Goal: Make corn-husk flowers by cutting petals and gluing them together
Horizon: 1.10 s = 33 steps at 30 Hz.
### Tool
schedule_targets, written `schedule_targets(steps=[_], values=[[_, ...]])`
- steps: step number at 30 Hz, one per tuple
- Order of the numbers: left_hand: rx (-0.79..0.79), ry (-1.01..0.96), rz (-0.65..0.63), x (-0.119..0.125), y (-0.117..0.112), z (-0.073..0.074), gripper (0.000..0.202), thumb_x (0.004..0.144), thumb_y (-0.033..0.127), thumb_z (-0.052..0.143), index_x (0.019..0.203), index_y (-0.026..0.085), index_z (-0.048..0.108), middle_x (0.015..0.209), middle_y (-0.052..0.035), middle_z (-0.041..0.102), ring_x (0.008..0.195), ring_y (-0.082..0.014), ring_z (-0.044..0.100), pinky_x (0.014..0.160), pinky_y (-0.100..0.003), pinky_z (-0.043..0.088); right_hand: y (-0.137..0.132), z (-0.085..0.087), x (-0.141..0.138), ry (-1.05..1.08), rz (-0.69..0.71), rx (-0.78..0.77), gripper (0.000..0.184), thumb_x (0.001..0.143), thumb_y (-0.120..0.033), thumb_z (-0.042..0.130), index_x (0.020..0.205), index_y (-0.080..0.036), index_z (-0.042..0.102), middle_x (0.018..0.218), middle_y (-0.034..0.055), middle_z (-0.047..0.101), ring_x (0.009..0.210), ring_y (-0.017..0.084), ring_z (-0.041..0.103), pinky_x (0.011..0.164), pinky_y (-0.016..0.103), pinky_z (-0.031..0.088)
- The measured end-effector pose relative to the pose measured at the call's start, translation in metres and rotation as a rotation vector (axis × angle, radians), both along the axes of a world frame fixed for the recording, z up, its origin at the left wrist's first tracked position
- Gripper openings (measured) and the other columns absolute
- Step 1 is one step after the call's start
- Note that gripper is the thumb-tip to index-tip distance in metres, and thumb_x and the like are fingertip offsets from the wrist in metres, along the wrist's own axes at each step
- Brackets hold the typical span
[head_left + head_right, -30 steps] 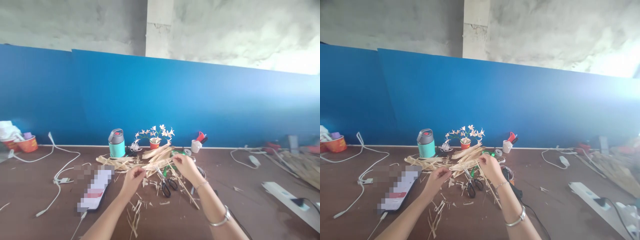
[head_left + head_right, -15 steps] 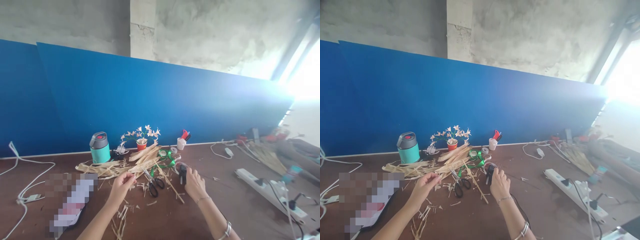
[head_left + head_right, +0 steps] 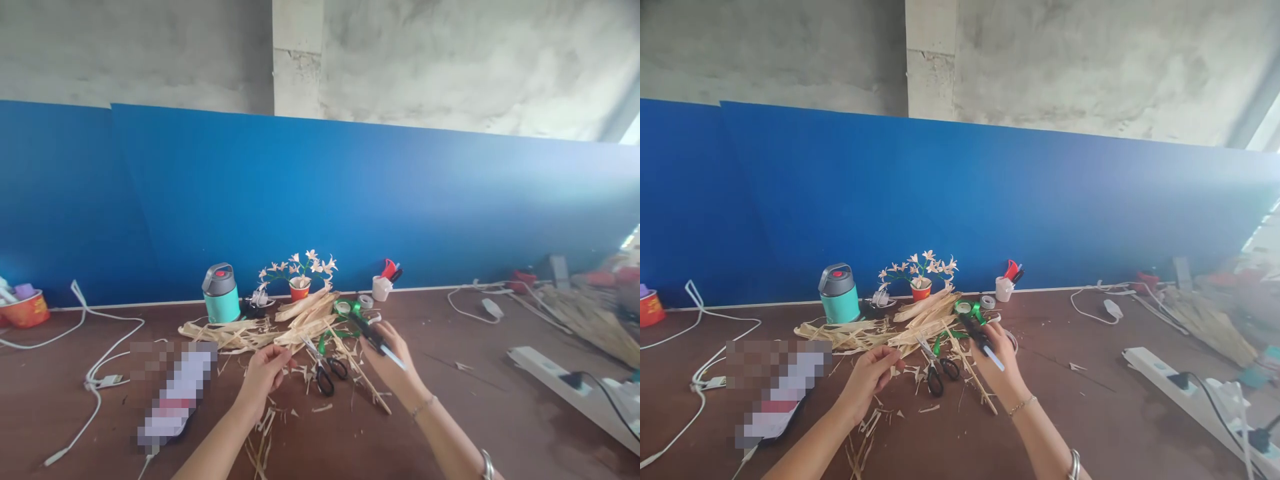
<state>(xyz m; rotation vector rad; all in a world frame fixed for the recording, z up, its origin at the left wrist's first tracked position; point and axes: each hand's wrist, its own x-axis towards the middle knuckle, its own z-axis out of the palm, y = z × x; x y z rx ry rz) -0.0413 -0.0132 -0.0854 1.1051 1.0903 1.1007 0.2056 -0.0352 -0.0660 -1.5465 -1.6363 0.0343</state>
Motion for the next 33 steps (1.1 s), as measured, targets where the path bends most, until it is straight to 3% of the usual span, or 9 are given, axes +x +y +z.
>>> schedule_targets(steps=[3,6,14,33], values=[[-0.031,-0.037,0.004,-0.001,0.002,-0.003,0.031,0.060,0.043,0.068,0.062,0.015,0.055,0.060,0.0009,0.063,0.032,-0.0017,0.035,0.035,-0.017,0.016,0.004,0.007,-0.038,0.022,0.254,-0.028,0.013,0.075,-0.022,0.053,0.062,-0.020,0.050,0.071,0.0010,0.052,0.065,0.015,0.051,0.061,0.024,0.041],[-0.034,-0.065,0.022,-0.002,0.003,-0.005,0.029,0.060,0.041,0.070,0.062,0.015,0.057,0.057,0.0011,0.063,0.041,-0.0069,0.049,0.038,-0.017,0.027,0.006,0.002,-0.066,0.022,0.384,-0.033,0.014,0.073,-0.016,0.052,0.061,-0.020,0.048,0.071,0.0007,0.052,0.066,0.014,0.051,0.060,0.023,0.040],[-0.060,-0.070,0.055,-0.003,0.005,-0.009,0.025,0.059,0.036,0.072,0.067,0.015,0.063,0.063,-0.0019,0.068,0.062,-0.0155,0.064,0.059,-0.024,0.048,0.004,-0.027,-0.075,0.026,0.410,0.007,0.012,0.066,-0.009,0.053,0.068,-0.020,0.049,0.076,0.0018,0.053,0.070,0.015,0.052,0.064,0.026,0.043],[-0.084,-0.096,0.027,-0.002,0.004,-0.009,0.023,0.060,0.033,0.073,0.068,0.015,0.061,0.064,-0.0020,0.070,0.063,-0.0177,0.067,0.061,-0.025,0.050,0.003,-0.037,-0.075,0.003,0.417,0.038,0.019,0.062,-0.005,0.052,0.073,-0.020,0.048,0.079,0.0023,0.051,0.073,0.016,0.052,0.066,0.025,0.043]])
